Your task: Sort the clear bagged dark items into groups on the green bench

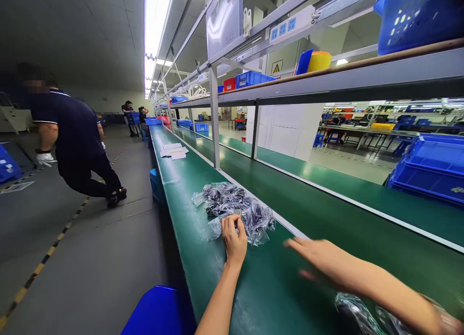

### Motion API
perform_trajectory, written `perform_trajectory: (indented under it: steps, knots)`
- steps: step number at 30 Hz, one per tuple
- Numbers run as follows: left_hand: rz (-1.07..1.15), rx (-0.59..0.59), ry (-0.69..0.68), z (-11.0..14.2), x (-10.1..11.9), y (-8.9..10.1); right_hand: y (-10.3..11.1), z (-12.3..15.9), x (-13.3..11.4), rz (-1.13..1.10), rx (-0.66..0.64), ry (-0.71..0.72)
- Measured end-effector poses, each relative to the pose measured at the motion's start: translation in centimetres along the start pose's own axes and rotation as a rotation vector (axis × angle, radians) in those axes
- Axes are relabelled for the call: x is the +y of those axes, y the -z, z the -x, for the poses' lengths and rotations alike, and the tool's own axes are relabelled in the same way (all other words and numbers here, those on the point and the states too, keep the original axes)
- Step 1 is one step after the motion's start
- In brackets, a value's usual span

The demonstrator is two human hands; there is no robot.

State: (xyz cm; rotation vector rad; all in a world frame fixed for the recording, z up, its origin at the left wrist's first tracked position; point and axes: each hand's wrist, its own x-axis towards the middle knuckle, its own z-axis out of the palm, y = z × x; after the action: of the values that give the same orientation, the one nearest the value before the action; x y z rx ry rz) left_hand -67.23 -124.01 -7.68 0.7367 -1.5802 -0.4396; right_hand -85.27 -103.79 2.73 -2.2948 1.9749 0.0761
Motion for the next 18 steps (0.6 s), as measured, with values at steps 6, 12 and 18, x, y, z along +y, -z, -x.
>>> perform_trajectory:
  steps: [6, 12, 18]
  knots:
    - [-0.101, 0.063, 0.002, -0.1, -1.1, 0.5, 1.0, -14.1, -0.3, 0.174, 0.228, 0.143]
    - [-0.1, 0.064, 0.086, -0.3, -1.5, -0.1, 0.6, -2.3, 3.4, 0.114, -0.022, 0.085]
    - [-0.247, -0.082, 0.21, 0.0, -1.3, -0.4, 2.1, 8.2, 4.1, -0.073, -0.415, -0.384]
